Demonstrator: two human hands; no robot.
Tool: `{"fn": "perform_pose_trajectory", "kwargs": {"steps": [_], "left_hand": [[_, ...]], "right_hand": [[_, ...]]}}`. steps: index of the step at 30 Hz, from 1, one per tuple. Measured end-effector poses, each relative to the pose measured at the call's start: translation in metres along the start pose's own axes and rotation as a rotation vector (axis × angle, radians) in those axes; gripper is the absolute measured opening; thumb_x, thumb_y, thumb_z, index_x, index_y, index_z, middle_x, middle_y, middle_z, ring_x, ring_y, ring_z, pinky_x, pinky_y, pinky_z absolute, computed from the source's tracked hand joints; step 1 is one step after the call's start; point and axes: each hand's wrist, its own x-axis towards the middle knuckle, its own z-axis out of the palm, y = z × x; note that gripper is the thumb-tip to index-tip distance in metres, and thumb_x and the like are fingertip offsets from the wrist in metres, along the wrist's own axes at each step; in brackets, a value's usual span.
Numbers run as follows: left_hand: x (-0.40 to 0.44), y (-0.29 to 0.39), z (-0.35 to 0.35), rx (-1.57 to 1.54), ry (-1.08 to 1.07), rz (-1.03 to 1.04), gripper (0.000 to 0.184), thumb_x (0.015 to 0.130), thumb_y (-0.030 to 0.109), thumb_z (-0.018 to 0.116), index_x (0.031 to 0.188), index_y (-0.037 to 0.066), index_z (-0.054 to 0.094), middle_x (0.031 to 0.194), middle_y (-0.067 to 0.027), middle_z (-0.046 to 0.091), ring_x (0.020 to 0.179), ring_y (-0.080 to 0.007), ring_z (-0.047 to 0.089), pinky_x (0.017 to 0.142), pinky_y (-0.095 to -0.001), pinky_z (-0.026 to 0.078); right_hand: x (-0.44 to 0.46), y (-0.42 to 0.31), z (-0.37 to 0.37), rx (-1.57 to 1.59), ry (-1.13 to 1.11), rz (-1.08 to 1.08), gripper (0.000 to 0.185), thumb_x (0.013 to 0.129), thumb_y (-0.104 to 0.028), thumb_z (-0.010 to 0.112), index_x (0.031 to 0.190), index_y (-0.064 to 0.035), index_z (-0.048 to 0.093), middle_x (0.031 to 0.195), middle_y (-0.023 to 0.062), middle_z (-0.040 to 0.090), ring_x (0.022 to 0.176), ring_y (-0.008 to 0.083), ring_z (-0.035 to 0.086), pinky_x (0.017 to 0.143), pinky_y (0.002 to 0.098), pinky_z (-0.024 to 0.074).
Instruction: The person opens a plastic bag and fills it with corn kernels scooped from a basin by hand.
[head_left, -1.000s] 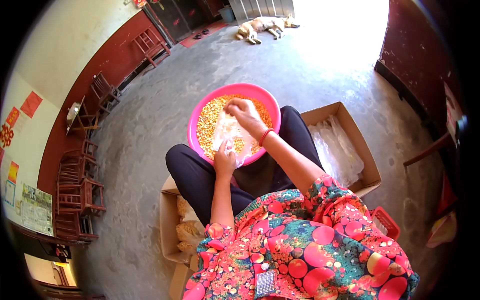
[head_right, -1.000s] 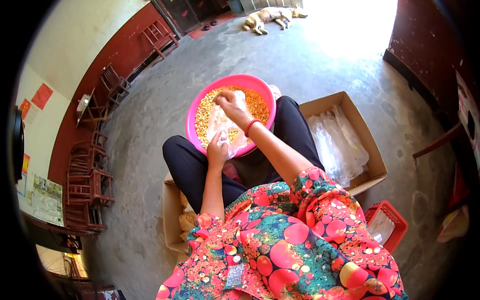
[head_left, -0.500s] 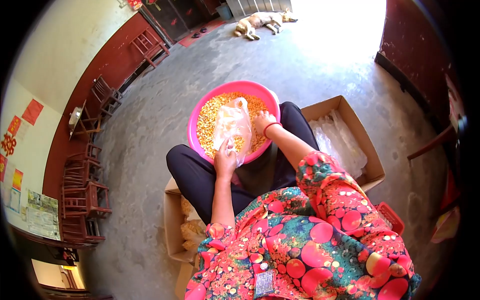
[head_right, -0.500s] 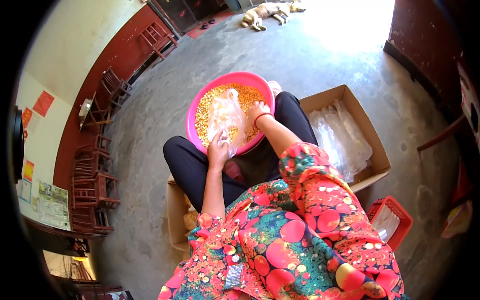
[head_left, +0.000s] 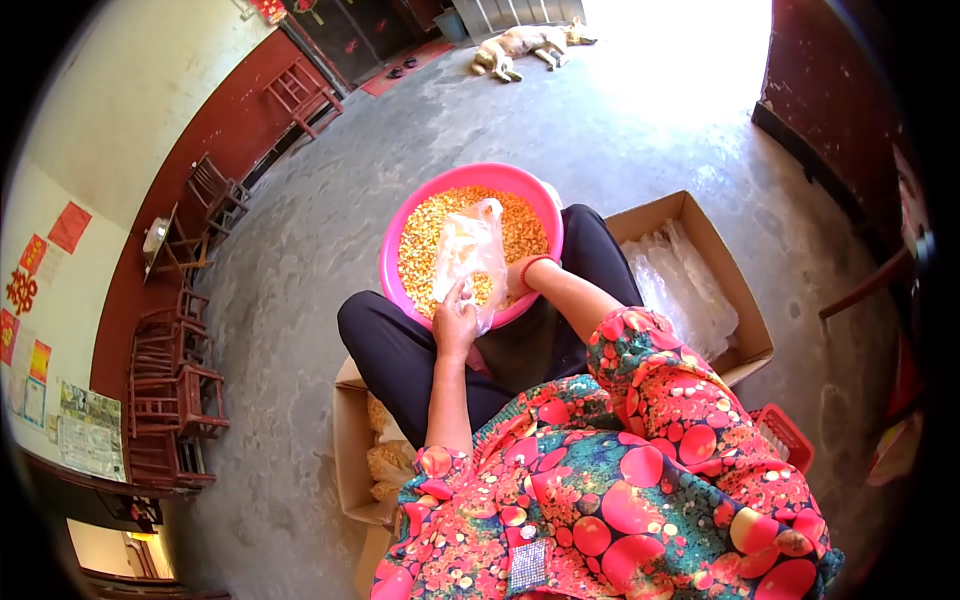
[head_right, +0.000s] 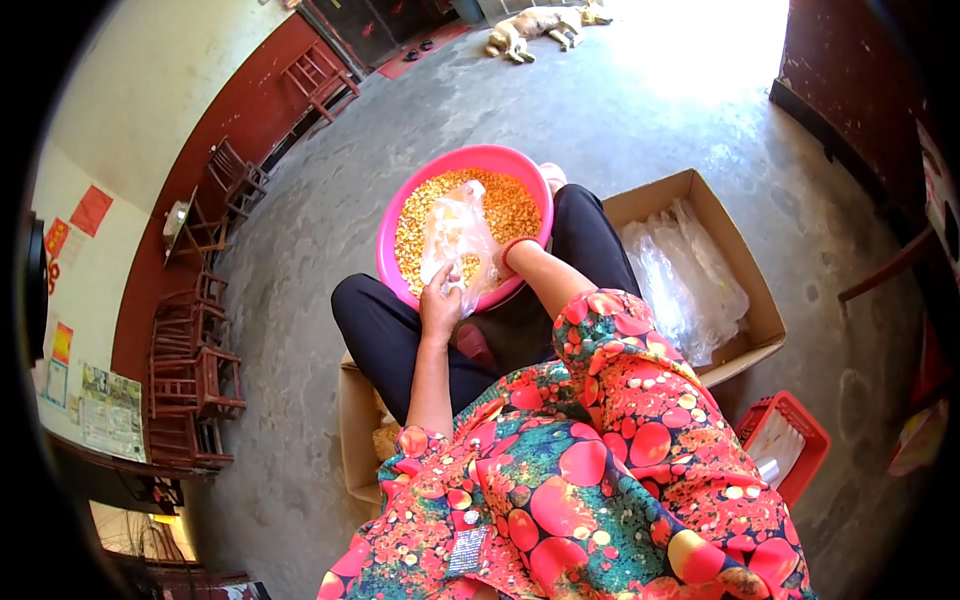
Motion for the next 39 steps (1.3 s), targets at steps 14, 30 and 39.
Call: {"fn": "perform_pose_trajectory", "kwargs": {"steps": [14, 30, 39], "left_hand": [[0.002, -0.009, 0.005, -0.036, 0.073, 0.048, 0.046, 0.067, 0.002, 0.047, 0.112, -0.001, 0.048, 0.089, -0.0174, 0.060, 0.081, -0.0241, 0.059, 0.074, -0.0307, 0.045], [0.002, -0.008, 0.004, -0.041, 0.072, 0.036, 0.045, 0.068, 0.002, 0.047, 0.112, -0.001, 0.048, 0.089, -0.0167, 0.060, 0.077, -0.0231, 0.060, 0.070, -0.0294, 0.045], [0.003, -0.008, 0.005, 0.028, 0.076, 0.008, 0.045, 0.066, 0.004, 0.047, 0.111, 0.000, 0.050, 0.092, -0.0189, 0.059, 0.072, -0.0232, 0.060, 0.065, -0.0301, 0.046]], "right_hand": [[-0.041, 0.012, -0.017, 1.731, 0.448, -0.091, 0.031, 0.080, -0.032, 0.051, 0.071, -0.0019, 0.055, 0.053, 0.0058, 0.045, 0.038, 0.0137, 0.044, 0.037, 0.0234, 0.0386], [-0.070, 0.031, -0.048, 2.315, 1.033, -0.273, 0.017, 0.080, -0.010, 0.044, 0.091, 0.0015, 0.052, 0.078, 0.0110, 0.056, 0.071, 0.0195, 0.057, 0.062, 0.0286, 0.0513], [-0.122, -0.010, -0.120, 2.205, 0.891, -0.683, 0.017, 0.079, -0.012, 0.049, 0.083, 0.0038, 0.055, 0.078, 0.0119, 0.057, 0.071, 0.0188, 0.057, 0.065, 0.0272, 0.0514]]}}
